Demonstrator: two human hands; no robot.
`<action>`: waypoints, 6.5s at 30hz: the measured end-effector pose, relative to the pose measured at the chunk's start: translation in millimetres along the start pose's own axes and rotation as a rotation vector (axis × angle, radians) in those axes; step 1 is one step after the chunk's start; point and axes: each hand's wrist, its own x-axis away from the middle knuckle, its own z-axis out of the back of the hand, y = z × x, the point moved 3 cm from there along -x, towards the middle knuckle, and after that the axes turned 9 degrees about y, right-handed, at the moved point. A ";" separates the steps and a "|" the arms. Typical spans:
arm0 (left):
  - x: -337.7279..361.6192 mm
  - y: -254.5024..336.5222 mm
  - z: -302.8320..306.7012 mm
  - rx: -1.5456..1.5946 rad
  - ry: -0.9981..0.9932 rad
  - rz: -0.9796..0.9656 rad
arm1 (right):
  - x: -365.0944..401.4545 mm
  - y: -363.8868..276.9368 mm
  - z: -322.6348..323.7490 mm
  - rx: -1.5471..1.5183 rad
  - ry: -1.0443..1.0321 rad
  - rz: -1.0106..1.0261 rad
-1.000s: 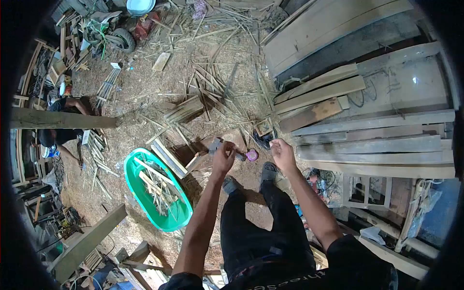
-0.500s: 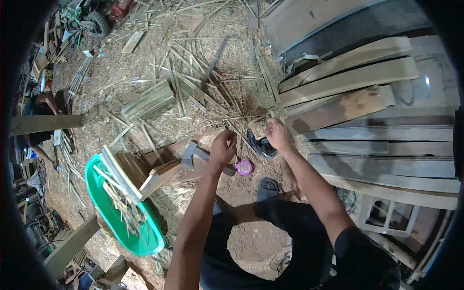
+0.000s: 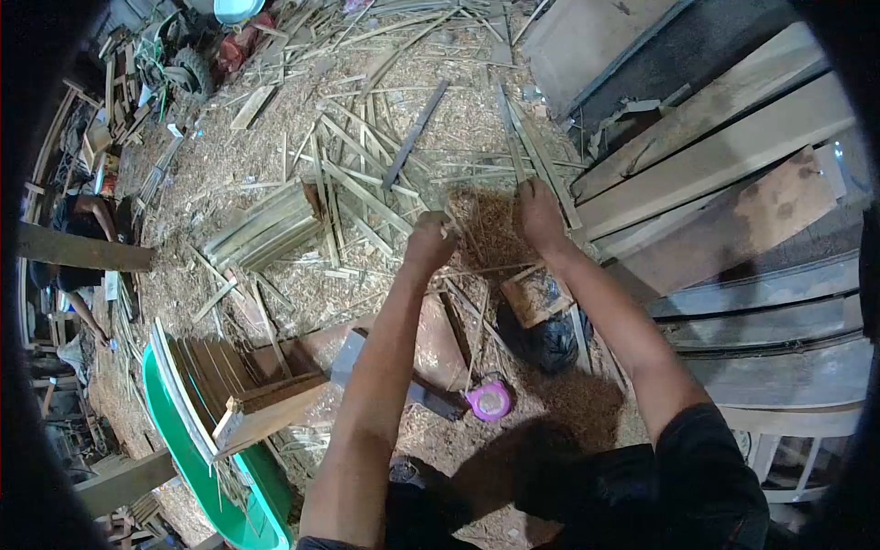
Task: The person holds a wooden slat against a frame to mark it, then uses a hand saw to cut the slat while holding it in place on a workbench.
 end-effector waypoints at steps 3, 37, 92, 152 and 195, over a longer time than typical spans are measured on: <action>-19.3 -7.8 3.4 -0.048 -0.042 0.043 | -10.2 22.2 -5.4 0.319 -0.072 -0.059; -46.8 135.9 198.2 0.844 0.197 0.167 | -20.5 -144.1 148.2 -1.334 -0.190 -0.434; 321.8 -40.6 444.8 -0.522 0.654 0.919 | 61.2 -536.4 199.8 -1.587 -1.292 -0.166; 418.6 34.8 374.9 -0.790 0.637 0.266 | 247.4 -495.5 231.1 -1.635 -1.284 -0.431; 418.1 34.3 376.1 -0.768 0.653 0.258 | 243.0 -496.4 225.0 -1.651 -1.576 -0.441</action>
